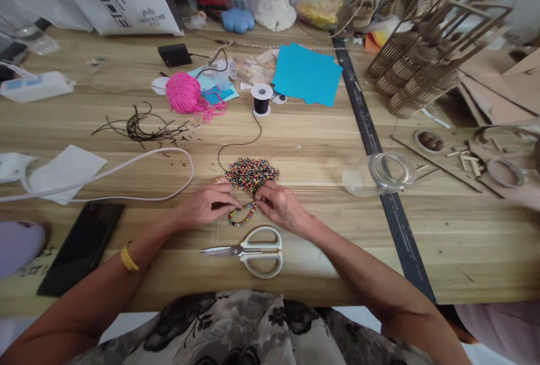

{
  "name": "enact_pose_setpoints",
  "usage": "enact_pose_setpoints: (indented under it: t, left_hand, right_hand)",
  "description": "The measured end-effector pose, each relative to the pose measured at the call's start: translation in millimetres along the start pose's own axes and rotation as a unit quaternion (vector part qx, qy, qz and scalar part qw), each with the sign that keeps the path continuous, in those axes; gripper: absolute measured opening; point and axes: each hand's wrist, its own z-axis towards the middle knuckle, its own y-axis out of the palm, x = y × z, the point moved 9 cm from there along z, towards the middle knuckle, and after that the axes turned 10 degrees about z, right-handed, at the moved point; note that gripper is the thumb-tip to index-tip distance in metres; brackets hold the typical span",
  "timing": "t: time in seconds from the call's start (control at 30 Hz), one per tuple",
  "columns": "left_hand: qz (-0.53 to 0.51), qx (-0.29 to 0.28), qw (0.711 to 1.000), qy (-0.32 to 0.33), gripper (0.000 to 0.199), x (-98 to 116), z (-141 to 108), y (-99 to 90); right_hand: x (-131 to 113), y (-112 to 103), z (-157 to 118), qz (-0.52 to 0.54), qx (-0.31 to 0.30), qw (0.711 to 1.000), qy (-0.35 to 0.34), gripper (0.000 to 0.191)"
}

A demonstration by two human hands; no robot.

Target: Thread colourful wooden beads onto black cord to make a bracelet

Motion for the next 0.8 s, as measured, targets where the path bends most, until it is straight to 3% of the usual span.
enact_pose_setpoints:
  t: [0.8]
  left_hand:
    - [0.013, -0.020, 1.000, 0.015, 0.020, 5.0, -1.4, -9.6]
  right_hand:
    - [6.0, 2.7, -1.3, -0.001, 0.004, 1.000, 0.000, 0.007]
